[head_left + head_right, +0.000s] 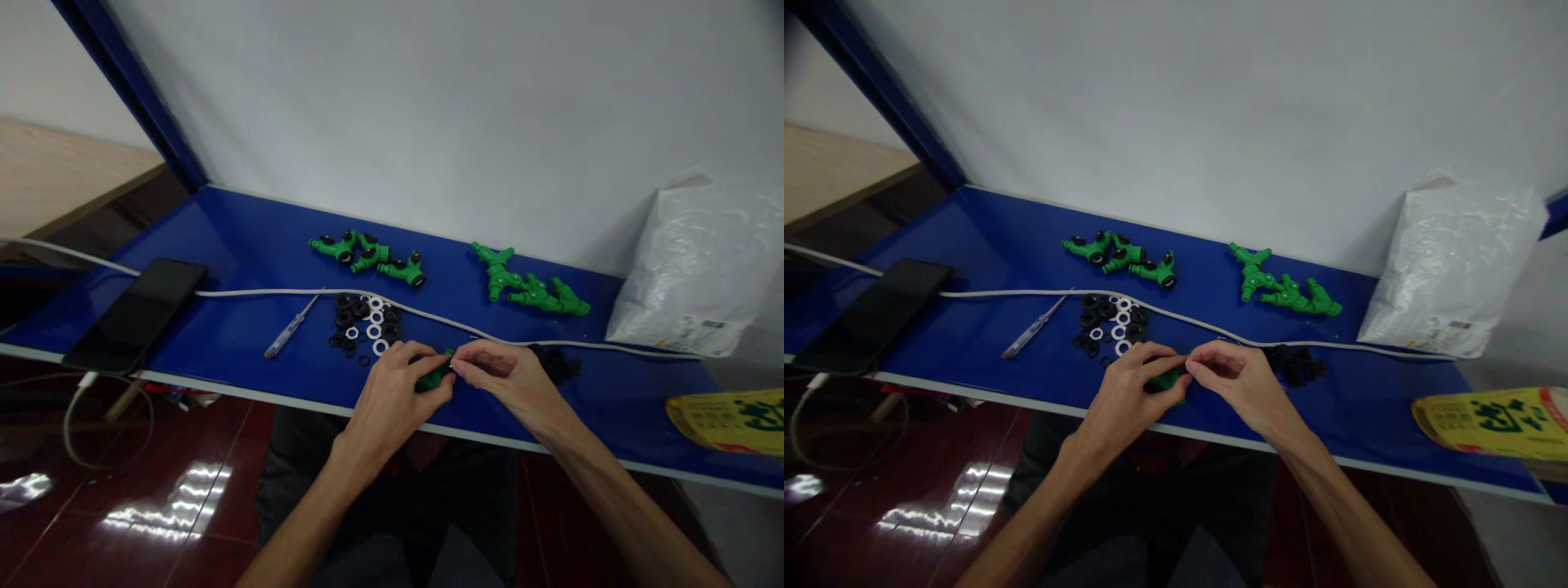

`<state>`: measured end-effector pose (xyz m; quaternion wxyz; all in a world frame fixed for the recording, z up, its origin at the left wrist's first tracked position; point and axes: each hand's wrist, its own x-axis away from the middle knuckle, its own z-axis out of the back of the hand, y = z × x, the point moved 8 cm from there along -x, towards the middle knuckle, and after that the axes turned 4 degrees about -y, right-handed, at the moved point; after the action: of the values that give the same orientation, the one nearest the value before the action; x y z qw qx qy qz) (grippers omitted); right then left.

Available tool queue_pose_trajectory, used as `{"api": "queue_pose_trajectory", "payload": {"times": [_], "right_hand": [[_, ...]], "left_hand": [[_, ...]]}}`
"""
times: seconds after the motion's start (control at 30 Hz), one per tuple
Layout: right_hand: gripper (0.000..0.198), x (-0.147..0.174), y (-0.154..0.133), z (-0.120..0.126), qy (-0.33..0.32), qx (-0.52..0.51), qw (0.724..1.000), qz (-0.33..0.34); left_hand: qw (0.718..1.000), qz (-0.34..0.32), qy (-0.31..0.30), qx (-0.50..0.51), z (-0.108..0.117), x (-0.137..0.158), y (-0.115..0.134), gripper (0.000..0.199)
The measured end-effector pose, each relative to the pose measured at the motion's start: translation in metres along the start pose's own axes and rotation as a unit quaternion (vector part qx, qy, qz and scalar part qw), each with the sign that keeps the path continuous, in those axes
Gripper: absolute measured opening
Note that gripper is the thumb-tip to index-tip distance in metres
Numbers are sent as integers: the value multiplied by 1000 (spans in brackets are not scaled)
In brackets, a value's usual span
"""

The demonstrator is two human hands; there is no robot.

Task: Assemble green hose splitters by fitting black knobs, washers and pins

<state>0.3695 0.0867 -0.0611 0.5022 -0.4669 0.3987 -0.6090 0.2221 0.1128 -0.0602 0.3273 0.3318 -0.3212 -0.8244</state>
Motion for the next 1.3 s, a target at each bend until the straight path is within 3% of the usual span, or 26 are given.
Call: {"api": "queue_pose_trajectory", "payload": {"times": [0.47,0.73,0.83,1.03,1.3], "right_hand": [[27,4,5,0,-11,5,1000,2],[22,11,-12,0,3,113,990,89],[15,13,-24,1,16,195,969,148],[21,23,-49,-10,5,341,893,295],[22,33,-47,-19,37,408,849,334]], "left_hand": [[1000,-18,15,-20,-2,2,1,23],[999,-37,4,-34,-2,5,3,27],[998,-40,0,-46,-2,5,4,27],[997,-39,-11,-67,-4,5,3,26],[989,-41,-44,-134,-6,7,10,40]]}}
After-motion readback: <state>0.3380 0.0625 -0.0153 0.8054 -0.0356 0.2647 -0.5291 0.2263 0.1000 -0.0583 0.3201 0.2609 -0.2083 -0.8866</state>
